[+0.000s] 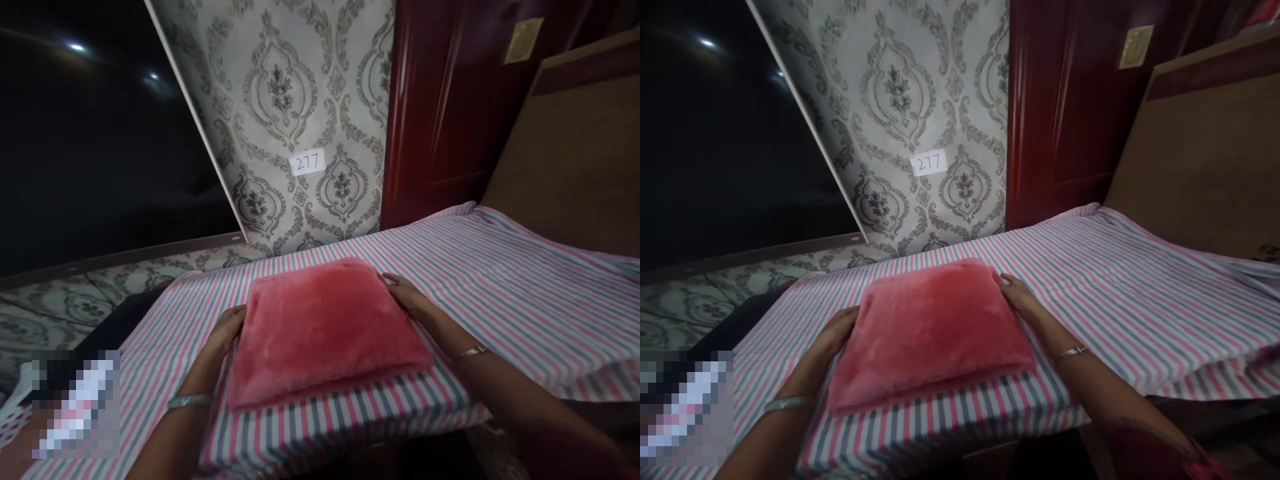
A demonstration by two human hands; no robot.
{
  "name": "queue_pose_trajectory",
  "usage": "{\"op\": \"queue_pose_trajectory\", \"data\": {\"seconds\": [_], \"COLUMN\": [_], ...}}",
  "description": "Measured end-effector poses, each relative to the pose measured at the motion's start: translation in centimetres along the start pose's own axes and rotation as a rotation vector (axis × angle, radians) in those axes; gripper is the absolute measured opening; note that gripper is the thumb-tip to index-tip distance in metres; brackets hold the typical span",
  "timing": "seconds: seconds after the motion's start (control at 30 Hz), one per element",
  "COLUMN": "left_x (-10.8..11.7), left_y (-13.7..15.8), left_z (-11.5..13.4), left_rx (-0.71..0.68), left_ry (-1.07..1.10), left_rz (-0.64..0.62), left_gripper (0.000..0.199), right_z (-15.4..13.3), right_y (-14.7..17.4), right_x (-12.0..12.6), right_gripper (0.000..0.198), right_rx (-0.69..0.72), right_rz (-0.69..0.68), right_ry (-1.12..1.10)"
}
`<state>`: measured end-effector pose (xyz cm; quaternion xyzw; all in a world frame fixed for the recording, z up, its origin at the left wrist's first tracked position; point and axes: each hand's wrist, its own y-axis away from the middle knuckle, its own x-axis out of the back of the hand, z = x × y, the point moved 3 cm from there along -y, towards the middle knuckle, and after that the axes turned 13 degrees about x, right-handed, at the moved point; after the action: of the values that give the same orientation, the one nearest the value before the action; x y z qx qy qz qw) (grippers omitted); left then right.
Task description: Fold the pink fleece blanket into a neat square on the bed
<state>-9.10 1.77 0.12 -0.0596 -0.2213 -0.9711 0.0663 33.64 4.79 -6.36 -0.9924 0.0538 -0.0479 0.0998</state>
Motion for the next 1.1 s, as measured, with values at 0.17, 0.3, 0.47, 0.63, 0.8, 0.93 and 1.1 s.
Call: {"op": "queue_pose_trajectory", "data": {"seconds": [0.17, 0.3, 0.47, 0.63, 0.8, 0.93, 1.1], "left_x": [-0.7, -0.6, 0.0, 0.6, 1.1, 1.1, 1.0], "left_y": [0.1, -0.1, -0.8, -1.6, -2.4, -2.7, -2.4], "left_z": [0.1, 0.3, 0.3, -0.3, -1.1, -1.1, -1.1], "left_rx": [-0.053, -0.136, -0.158, -0.221, -0.235, -0.272, -0.271], "left_ry": [-0.060, -0.172, -0.204, -0.174, -0.171, -0.182, -0.163], "left_rz": [0.069, 0.127, 0.150, 0.260, 0.320, 0.299, 0.270], "left_gripper": [0.038, 0.033, 0.037, 0.043, 0.039, 0.039, 0.038], "right_z": [1.1, 1.9, 1.8, 1.0, 1.8, 1.5, 0.3], "right_y": [-3.0, -3.5, -2.6, -2.6, -3.8, -5.9, -8.0], "right_x": [-0.4, -0.5, -0.9, -1.3, -1.2, -1.5, -2.3], "right_gripper": [0.035, 0.024, 0.031, 0.039, 0.034, 0.035, 0.037], "right_rx": [0.158, 0.263, 0.361, 0.534, 0.547, 0.470, 0.449], "right_rz": [0.077, 0.098, 0.069, -0.079, -0.191, -0.211, -0.214], "right_ry": [0.136, 0.213, 0.245, 0.386, 0.420, 0.372, 0.284]}}
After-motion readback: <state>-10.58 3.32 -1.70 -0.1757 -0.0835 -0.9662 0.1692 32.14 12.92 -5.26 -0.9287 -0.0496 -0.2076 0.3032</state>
